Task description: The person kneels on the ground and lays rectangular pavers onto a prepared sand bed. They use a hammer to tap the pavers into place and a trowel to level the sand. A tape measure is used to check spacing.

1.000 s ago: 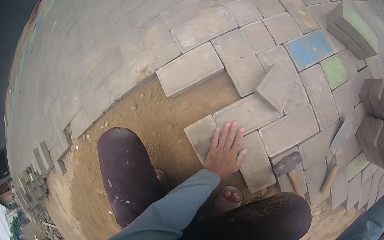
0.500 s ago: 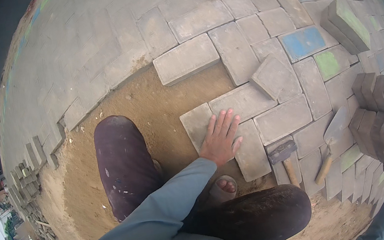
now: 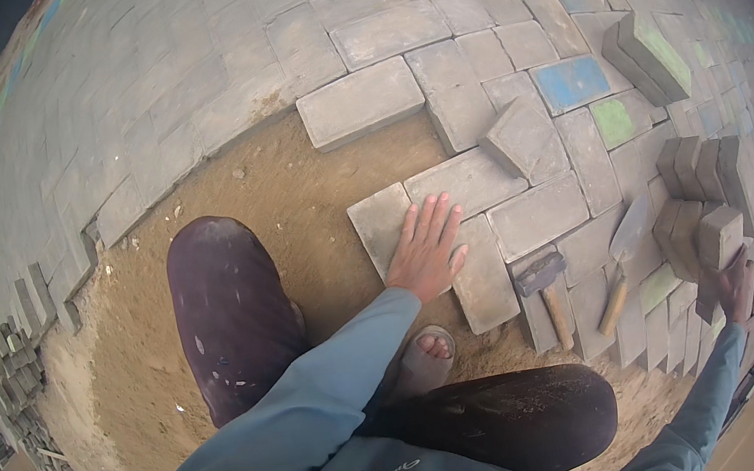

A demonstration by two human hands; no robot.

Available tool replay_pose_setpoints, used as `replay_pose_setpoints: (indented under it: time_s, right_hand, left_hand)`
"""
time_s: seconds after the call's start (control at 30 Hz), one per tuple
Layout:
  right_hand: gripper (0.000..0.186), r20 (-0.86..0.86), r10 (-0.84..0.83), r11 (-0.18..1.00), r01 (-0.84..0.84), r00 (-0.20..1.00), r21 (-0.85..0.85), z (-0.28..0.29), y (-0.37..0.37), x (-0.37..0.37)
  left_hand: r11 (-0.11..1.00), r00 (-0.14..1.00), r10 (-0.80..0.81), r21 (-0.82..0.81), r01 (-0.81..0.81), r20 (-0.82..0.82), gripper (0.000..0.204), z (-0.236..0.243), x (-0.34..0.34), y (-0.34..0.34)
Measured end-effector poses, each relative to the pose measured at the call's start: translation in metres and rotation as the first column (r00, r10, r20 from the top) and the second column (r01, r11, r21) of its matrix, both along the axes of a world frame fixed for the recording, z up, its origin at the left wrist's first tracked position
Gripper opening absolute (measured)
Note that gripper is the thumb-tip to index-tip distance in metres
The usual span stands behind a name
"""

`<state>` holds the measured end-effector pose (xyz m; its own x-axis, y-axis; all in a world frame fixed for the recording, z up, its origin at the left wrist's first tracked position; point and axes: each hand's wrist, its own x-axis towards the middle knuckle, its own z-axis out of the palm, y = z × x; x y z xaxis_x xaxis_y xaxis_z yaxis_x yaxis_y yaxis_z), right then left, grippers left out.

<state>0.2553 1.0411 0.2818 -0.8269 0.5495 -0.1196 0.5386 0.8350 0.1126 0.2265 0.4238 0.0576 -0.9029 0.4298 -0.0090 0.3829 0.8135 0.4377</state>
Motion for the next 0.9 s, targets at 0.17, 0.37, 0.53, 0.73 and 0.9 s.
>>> replay_pose_setpoints:
  time_s: [0.17, 0.37, 0.53, 0.73, 0.9]
  right_hand:
    - [0.114, -0.115, 0.244, 0.962, -0.255, 0.963, -0.094, 0.029, -0.173, 0.002]
    - [0.114, 0.046, 0.702, 0.704, -0.702, 0.711, 0.106, 0.064, -0.367, -0.044]
    - [0.108, -0.029, 0.914, 0.406, -0.908, 0.405, 0.102, 0.033, -0.470, -0.116]
    - [0.103, 0.071, 0.970, 0.219, -0.963, 0.232, 0.154, -0.040, -0.567, -0.171]
    - [0.106, 0.129, 0.986, 0.088, -0.990, 0.102, 0.113, -0.084, -0.606, -0.188]
  left_hand:
    - [0.997, 0.999, 0.002, 0.076, 0.002, -0.055, 0.063, -0.002, 0.000, 0.000]
    - [0.722, 0.878, 0.122, 0.566, -0.398, 0.462, 0.042, -0.001, -0.016, -0.033]
    - [-0.045, 0.788, 0.115, 0.795, -0.604, 0.605, 0.056, 0.064, -0.077, -0.088]
    - [0.055, 0.867, 0.143, 0.871, -0.489, 0.477, 0.088, 0.096, -0.090, -0.117]
    - [-0.088, 0.693, 0.214, 0.721, -0.688, 0.688, 0.080, 0.042, -0.101, -0.139]
